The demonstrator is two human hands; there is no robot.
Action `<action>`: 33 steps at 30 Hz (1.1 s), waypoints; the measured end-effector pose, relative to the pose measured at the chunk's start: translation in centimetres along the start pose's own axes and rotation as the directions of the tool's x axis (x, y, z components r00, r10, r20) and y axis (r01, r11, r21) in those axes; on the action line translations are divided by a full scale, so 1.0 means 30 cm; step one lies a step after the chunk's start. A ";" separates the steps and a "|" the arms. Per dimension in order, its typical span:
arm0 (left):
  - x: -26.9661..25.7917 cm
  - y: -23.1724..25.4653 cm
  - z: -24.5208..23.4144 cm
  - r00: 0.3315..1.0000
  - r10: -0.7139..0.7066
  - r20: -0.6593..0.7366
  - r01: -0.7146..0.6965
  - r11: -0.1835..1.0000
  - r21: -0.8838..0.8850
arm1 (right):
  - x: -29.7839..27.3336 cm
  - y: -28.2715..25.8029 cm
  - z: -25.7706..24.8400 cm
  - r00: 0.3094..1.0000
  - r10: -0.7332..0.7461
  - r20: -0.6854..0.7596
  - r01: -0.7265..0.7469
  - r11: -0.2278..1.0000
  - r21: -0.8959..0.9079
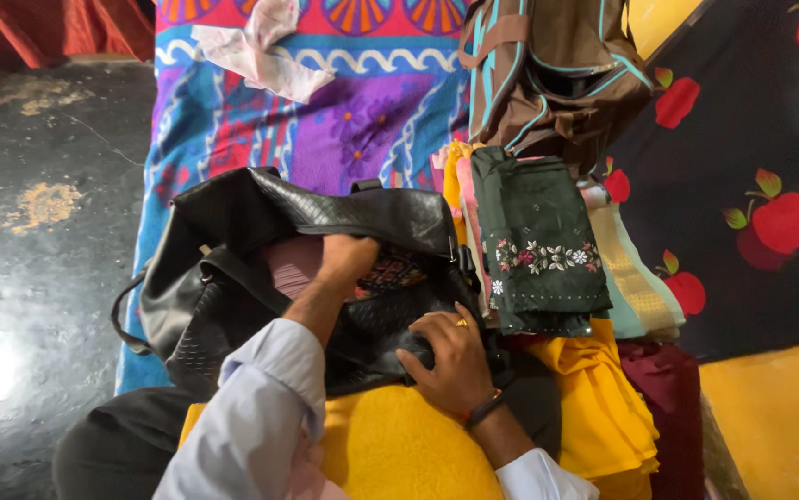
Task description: The person sits on the floor and packs folded clothes into a black duffel bag. They repeatedly reach into the bag to retrieve folded garments, unfold them, and place them into a growing stack on the floor. The person then refolds the clothes and places them back into the bag, repeating this cycle with multiple items.
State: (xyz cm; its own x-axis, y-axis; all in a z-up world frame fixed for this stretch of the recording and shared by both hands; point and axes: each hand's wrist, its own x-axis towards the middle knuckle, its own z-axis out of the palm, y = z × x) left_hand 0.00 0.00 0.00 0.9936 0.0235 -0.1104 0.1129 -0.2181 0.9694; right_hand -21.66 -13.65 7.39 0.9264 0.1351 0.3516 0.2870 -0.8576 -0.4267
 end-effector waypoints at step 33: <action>-0.932 0.510 -0.708 0.609 0.399 0.686 -0.426 0.894 -0.141 | -0.334 -0.004 -0.175 0.904 0.295 0.308 -0.426 0.583 0.692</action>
State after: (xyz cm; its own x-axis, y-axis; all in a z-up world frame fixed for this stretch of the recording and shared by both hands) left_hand -26.02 16.74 22.58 0.6493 -0.7415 0.1690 -0.3222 -0.0669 0.9443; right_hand -32.25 -17.51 8.28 0.9977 0.0222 -0.0647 -0.0585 -0.2136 -0.9752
